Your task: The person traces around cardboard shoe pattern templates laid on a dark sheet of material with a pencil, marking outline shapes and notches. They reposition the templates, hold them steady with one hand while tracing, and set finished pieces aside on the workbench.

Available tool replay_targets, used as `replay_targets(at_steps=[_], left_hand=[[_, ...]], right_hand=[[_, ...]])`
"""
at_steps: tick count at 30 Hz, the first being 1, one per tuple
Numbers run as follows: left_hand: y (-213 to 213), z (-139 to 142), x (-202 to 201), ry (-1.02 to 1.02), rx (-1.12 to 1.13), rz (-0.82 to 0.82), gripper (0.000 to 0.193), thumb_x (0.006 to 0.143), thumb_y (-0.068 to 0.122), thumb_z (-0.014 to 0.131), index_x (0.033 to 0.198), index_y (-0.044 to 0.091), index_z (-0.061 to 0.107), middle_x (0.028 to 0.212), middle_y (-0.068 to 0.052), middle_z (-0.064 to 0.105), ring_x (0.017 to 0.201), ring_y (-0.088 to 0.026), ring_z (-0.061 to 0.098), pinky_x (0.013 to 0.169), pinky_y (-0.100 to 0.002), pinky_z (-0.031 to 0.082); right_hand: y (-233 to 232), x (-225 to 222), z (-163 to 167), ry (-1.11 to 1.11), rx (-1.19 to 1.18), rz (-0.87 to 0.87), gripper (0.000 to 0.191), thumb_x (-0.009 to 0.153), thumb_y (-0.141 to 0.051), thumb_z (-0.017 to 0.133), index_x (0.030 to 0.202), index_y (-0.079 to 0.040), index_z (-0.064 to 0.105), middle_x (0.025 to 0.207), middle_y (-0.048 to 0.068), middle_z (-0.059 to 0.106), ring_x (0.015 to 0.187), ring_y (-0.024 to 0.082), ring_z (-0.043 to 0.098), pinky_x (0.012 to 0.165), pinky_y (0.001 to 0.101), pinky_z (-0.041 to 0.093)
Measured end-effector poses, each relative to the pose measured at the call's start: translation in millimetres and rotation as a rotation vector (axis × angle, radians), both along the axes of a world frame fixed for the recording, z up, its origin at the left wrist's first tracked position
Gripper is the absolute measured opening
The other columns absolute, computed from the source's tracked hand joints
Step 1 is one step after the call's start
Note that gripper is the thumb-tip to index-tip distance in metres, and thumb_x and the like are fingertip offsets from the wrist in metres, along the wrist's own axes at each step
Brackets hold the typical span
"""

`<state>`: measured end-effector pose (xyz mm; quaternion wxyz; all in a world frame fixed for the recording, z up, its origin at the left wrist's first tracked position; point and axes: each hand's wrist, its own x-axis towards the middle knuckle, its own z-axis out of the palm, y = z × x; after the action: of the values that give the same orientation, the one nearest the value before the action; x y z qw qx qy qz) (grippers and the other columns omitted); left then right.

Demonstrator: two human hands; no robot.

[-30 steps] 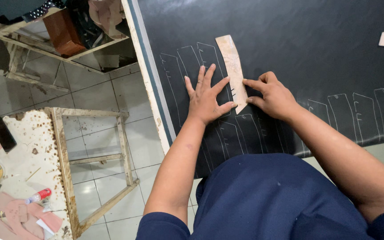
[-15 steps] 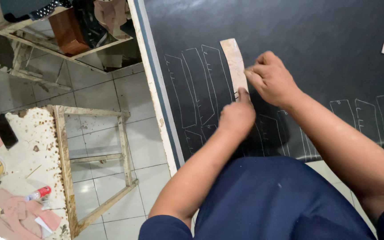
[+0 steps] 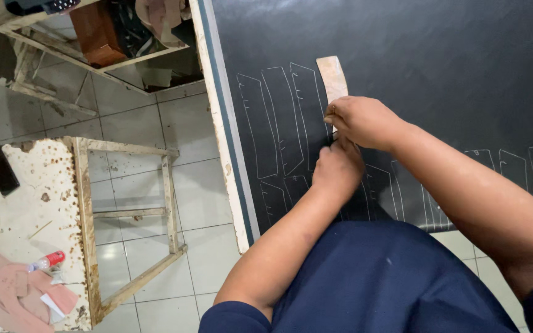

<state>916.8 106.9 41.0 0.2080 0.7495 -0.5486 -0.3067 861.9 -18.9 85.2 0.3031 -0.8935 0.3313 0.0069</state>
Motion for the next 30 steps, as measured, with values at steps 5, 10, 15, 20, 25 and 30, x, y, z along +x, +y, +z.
replay_targets(at_steps=[5, 10, 15, 20, 25, 30], left_hand=[[2, 4, 14, -0.628, -0.364, -0.274, 0.027, 0.085, 0.016, 0.062, 0.103, -0.003, 0.071, 0.13, -0.024, 0.06, 0.121, -0.035, 0.057, 0.104, -0.051, 0.045], [-14, 7, 24, -0.494, -0.274, -0.272, 0.02, 0.086, 0.014, 0.063, 0.096, 0.0, 0.072, 0.142, -0.027, 0.056, 0.124, -0.033, 0.056, 0.1, -0.048, 0.043], [-20, 7, 32, -0.462, -0.286, -0.252, 0.018, 0.079, 0.012, 0.064, 0.092, 0.002, 0.072, 0.143, -0.026, 0.055, 0.124, -0.032, 0.057, 0.099, -0.049, 0.043], [-22, 7, 34, -0.449, -0.28, -0.255, 0.017, 0.081, 0.012, 0.065, 0.092, 0.002, 0.072, 0.144, -0.026, 0.055, 0.123, -0.031, 0.057, 0.099, -0.048, 0.043], [-21, 9, 37, -0.436, -0.308, -0.251, 0.02, 0.079, 0.011, 0.065, 0.094, 0.002, 0.073, 0.144, -0.024, 0.055, 0.12, -0.03, 0.057, 0.097, -0.047, 0.043], [-22, 12, 36, -0.447, -0.301, -0.256, 0.019, 0.078, 0.013, 0.065, 0.093, 0.003, 0.073, 0.143, -0.023, 0.055, 0.118, -0.029, 0.058, 0.095, -0.047, 0.043]], right_hand=[[-28, 19, -6, -0.026, -0.201, 0.004, 0.021, 0.101, -0.024, 0.062, 0.107, -0.008, 0.075, 0.1, 0.016, 0.072, 0.093, 0.037, 0.069, 0.081, 0.0464, 0.054], [-65, 46, -3, -0.212, -0.27, -0.052, 0.02, 0.104, -0.023, 0.064, 0.109, -0.005, 0.073, 0.105, 0.015, 0.071, 0.096, 0.037, 0.067, 0.081, 0.0453, 0.054], [-77, 58, 2, -0.248, -0.22, -0.1, 0.018, 0.104, -0.022, 0.066, 0.109, -0.007, 0.074, 0.103, 0.014, 0.071, 0.095, 0.036, 0.067, 0.082, 0.0447, 0.053], [-79, 57, 2, -0.274, -0.219, -0.108, 0.018, 0.104, -0.021, 0.067, 0.109, -0.006, 0.074, 0.104, 0.014, 0.071, 0.092, 0.036, 0.068, 0.08, 0.0441, 0.054], [-79, 48, 4, -0.246, -0.147, -0.213, 0.019, 0.104, -0.021, 0.066, 0.112, -0.005, 0.074, 0.103, 0.013, 0.073, 0.09, 0.032, 0.07, 0.079, 0.0414, 0.055], [-82, 44, 3, -0.284, -0.053, -0.239, 0.024, 0.103, -0.024, 0.067, 0.115, -0.004, 0.073, 0.105, 0.013, 0.075, 0.093, 0.027, 0.073, 0.082, 0.037, 0.056]])
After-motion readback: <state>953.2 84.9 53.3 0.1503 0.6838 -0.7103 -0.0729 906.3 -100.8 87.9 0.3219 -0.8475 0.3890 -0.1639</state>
